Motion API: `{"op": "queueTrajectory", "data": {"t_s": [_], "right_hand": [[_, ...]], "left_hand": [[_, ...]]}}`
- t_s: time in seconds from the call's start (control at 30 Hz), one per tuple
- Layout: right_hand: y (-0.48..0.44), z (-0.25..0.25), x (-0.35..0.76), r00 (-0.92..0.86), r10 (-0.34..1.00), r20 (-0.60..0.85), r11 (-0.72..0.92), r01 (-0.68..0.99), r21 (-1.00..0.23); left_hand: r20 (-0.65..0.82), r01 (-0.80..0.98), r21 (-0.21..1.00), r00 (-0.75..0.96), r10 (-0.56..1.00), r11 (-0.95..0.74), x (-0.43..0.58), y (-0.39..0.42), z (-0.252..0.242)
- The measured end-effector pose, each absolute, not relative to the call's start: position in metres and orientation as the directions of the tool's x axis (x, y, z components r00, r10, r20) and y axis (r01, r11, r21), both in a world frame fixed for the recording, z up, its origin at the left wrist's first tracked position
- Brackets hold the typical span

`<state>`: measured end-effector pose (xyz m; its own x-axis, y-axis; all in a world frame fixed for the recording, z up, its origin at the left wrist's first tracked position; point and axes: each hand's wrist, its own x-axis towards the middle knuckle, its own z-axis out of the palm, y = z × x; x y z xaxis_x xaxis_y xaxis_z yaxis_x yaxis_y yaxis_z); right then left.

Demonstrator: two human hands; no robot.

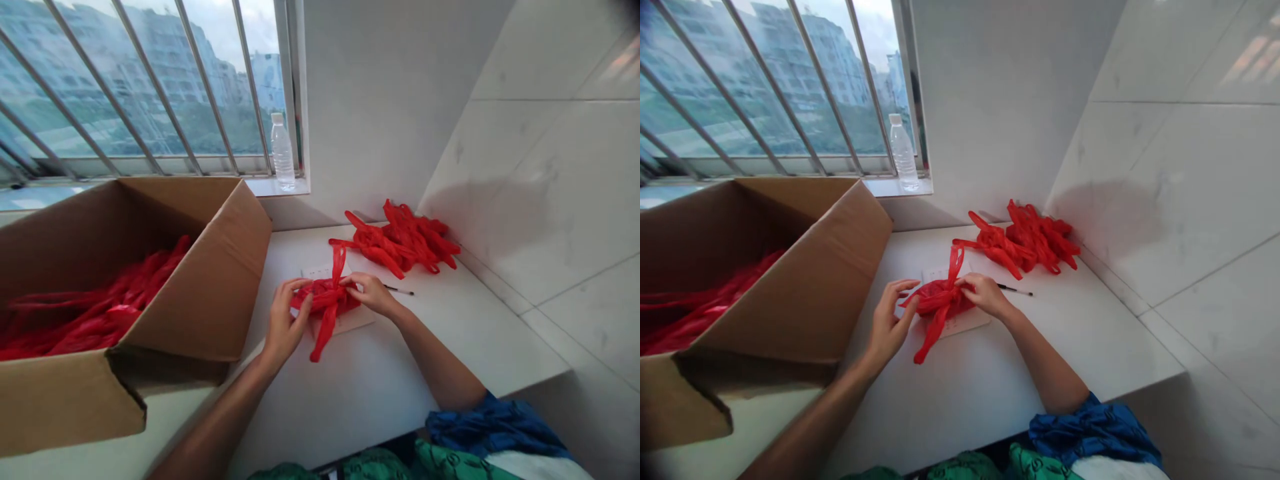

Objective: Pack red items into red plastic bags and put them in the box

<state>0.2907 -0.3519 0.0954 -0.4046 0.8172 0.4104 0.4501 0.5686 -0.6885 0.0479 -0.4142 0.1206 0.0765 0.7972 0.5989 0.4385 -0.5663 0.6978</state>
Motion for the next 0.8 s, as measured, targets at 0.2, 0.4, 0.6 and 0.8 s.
{"op": "queueTrajectory", "data": {"t_s": [0.2,0.4,0.6,0.8], "right_hand": [[-0.373,0.087,0.291,-0.435,0.792,0.428,0.609,0.522,-0.597],[-0.373,0.091,0.293,-0.427,0.762,0.486,0.646,0.554,-0.525],[-0.362,0.097,0.334,-0.080,0.838,0.540,0.484,0.567,-0.667],[-0.376,0.105,0.322,-0.138,0.861,0.490,0.481,0.532,-0.697]], "left_hand": [[0.430,0.698,0.489,0.329,0.841,-0.523,0.064,-0.402,0.103],[0.434,0.726,0.442,0.341,0.834,-0.527,0.060,-0.392,0.093],[0.483,0.605,0.725,-0.107,0.869,-0.328,0.025,-0.369,0.082],[0.549,0.569,0.678,0.029,0.835,-0.465,0.039,-0.387,0.094]]}}
